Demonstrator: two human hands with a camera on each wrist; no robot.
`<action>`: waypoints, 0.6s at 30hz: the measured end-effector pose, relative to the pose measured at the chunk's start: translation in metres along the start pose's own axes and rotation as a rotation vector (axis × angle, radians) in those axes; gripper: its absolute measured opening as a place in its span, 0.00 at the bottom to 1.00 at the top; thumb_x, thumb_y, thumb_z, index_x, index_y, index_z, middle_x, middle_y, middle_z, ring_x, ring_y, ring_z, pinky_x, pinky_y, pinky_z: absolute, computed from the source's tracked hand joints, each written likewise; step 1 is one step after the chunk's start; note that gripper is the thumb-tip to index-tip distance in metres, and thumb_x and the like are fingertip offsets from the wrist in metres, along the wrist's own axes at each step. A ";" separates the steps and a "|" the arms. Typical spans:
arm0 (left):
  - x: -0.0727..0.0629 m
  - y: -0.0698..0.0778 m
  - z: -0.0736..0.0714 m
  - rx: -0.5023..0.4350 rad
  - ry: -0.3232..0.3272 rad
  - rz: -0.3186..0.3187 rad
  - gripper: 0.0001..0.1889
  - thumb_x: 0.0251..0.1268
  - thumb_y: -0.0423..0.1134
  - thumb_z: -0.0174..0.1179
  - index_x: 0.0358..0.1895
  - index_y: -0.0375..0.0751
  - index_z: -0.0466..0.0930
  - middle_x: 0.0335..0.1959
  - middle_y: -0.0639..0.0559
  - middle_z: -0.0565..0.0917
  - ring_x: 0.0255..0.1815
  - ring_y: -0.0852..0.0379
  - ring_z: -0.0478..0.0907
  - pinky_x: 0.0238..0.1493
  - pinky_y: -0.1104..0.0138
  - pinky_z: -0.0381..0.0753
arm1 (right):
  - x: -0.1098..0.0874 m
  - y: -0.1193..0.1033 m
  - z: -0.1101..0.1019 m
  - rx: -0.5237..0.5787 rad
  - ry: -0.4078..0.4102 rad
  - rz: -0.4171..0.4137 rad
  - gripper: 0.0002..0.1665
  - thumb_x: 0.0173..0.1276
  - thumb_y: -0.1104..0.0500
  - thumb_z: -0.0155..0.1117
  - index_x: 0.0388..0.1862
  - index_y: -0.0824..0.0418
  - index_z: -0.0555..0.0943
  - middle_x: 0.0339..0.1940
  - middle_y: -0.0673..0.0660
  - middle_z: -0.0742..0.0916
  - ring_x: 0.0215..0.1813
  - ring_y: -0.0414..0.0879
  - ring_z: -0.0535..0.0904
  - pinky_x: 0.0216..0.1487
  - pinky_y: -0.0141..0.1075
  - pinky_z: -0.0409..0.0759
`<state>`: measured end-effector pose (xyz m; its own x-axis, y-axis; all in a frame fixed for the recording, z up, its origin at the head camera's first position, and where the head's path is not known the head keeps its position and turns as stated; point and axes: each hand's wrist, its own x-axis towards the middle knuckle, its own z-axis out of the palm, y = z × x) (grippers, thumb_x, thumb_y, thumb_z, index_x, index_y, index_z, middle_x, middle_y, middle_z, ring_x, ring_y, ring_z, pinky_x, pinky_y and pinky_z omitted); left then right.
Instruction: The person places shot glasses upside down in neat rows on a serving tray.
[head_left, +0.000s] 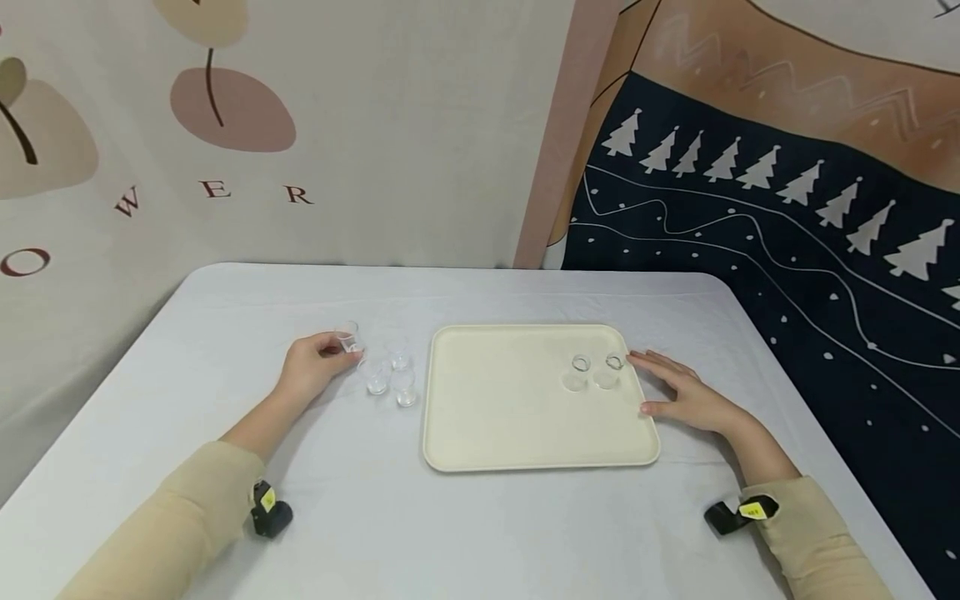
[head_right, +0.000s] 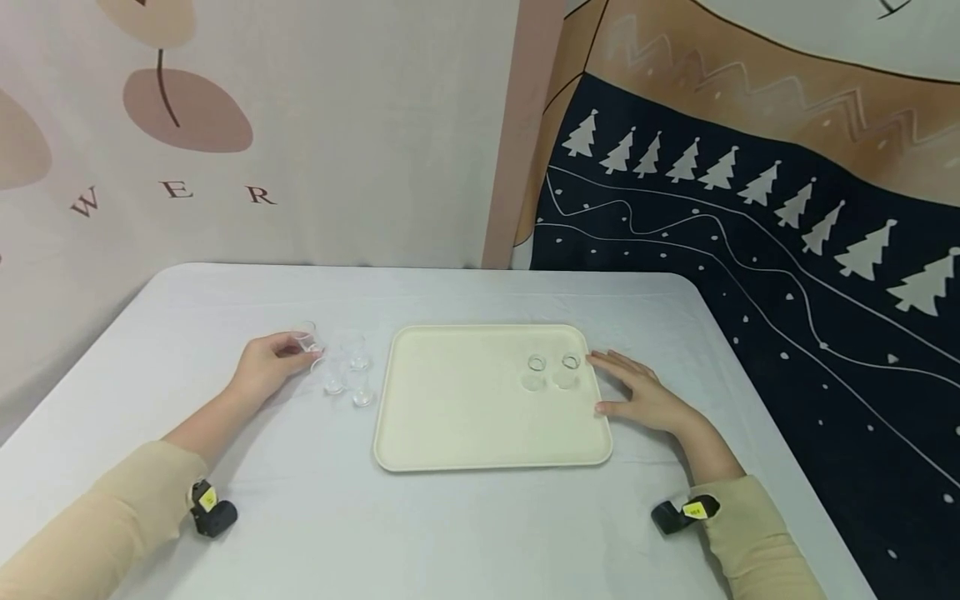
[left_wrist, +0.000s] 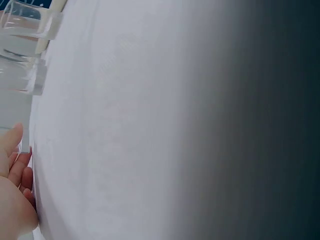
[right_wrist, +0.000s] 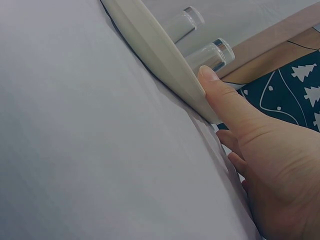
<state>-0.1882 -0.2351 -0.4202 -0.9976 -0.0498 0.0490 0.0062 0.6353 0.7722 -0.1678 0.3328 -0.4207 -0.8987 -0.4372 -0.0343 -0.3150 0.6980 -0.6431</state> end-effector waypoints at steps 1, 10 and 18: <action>0.000 0.000 0.000 0.003 0.000 0.000 0.22 0.63 0.42 0.65 0.55 0.30 0.77 0.45 0.37 0.79 0.47 0.45 0.73 0.48 0.57 0.72 | 0.000 0.000 0.000 0.001 0.000 0.000 0.47 0.58 0.51 0.72 0.73 0.56 0.63 0.74 0.65 0.61 0.74 0.67 0.43 0.63 0.69 0.37; -0.003 -0.002 -0.009 -0.055 0.022 -0.015 0.26 0.60 0.48 0.67 0.55 0.33 0.78 0.49 0.37 0.82 0.50 0.44 0.77 0.55 0.55 0.72 | 0.001 0.004 0.001 -0.018 0.010 -0.026 0.46 0.58 0.49 0.72 0.73 0.56 0.63 0.74 0.65 0.61 0.74 0.67 0.44 0.63 0.69 0.38; -0.010 0.001 -0.020 -0.111 0.067 -0.063 0.25 0.58 0.50 0.68 0.53 0.36 0.79 0.50 0.43 0.82 0.42 0.63 0.76 0.45 0.74 0.71 | 0.000 0.003 0.000 -0.019 0.002 -0.017 0.47 0.58 0.49 0.72 0.74 0.56 0.63 0.74 0.65 0.61 0.74 0.67 0.44 0.63 0.69 0.38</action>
<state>-0.1769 -0.2496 -0.4073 -0.9894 -0.1404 0.0379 -0.0445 0.5402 0.8404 -0.1689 0.3344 -0.4229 -0.8937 -0.4482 -0.0215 -0.3363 0.7007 -0.6292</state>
